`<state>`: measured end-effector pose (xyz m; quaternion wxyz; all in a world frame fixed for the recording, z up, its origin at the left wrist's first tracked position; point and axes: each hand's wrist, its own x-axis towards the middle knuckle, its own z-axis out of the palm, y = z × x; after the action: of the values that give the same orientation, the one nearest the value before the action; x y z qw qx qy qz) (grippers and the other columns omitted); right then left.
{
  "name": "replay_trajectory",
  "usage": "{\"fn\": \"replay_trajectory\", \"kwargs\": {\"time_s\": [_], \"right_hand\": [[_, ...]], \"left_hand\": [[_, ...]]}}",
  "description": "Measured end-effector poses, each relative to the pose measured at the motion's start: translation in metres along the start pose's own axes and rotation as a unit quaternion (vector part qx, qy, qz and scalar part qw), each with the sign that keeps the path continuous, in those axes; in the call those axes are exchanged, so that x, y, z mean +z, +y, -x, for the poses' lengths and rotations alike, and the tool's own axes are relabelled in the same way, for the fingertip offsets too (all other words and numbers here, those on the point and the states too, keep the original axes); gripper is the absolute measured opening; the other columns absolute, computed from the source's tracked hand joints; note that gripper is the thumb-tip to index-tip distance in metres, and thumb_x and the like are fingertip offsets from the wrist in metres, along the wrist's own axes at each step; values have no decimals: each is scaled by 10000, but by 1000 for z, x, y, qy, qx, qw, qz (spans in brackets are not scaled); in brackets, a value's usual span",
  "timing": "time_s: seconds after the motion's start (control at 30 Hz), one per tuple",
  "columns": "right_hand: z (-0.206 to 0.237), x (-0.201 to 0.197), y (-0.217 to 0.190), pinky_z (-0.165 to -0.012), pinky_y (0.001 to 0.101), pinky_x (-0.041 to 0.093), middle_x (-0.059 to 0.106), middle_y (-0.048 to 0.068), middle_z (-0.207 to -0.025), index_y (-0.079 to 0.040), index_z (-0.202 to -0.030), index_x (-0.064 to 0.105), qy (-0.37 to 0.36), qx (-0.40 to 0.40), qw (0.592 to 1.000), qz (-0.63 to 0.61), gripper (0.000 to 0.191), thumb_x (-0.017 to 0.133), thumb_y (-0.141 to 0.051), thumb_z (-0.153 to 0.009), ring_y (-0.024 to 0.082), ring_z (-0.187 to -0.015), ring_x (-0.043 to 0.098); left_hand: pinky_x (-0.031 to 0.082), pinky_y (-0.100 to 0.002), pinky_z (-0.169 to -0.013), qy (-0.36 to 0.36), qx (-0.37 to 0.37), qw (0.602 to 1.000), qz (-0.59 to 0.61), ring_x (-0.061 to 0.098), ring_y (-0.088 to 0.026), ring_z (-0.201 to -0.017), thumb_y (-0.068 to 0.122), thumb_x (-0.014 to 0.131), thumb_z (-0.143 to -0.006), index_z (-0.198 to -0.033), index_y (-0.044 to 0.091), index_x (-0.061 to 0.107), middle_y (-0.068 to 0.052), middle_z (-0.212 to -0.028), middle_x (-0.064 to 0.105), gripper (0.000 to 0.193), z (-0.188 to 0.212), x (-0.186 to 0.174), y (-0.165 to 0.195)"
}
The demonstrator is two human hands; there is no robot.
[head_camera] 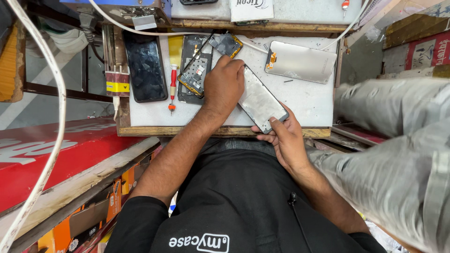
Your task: The person disassembles a smartphone, removes the screen and internal components, cleans the frame with a cloth, and reassembles the device by reconnecting cables and placing the screen back. The person also handles a second phone and its parts on the workbench.
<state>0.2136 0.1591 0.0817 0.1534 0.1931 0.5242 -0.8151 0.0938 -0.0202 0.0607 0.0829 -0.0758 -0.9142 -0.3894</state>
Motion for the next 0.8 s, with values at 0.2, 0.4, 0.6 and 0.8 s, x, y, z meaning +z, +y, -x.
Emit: {"fn": "replay_trajectory", "kwargs": {"time_s": [0.2,0.4,0.6,0.8], "right_hand": [[-5,-19,9,-660,300,643,622,263,-1247,30,-1572,233,6,2,1000,-6,585,472,-54,-1044,275,-891,744],[-4,-38,7,-577,276,601,639,222,-1195,33,-1556,257,4,1,1000,7,564,480,-48,-1045,242,-830,727],[-4,-42,4,-564,273,591,642,198,-1185,30,-1543,277,-4,-2,1000,16,551,488,-53,-1041,235,-815,718],[0,-45,15,-574,270,597,642,197,-1175,46,-1525,292,-10,-1,1000,23,528,496,-55,-1049,231,-834,719]], "left_hand": [[590,-435,-684,1,4,1000,-11,714,-332,-798,143,712,-929,-1011,74,752,-102,-972,682,114,1,18,-2],[590,-427,-722,-43,21,997,-53,706,-301,-840,114,703,-914,-963,78,744,-100,-937,672,74,11,39,18],[574,-435,-753,-40,53,998,-5,673,-312,-871,93,689,-893,-957,56,730,-111,-918,661,84,30,44,41],[572,-432,-724,-17,37,999,-36,671,-302,-833,89,685,-898,-909,54,717,-108,-896,659,49,19,44,20]]}}
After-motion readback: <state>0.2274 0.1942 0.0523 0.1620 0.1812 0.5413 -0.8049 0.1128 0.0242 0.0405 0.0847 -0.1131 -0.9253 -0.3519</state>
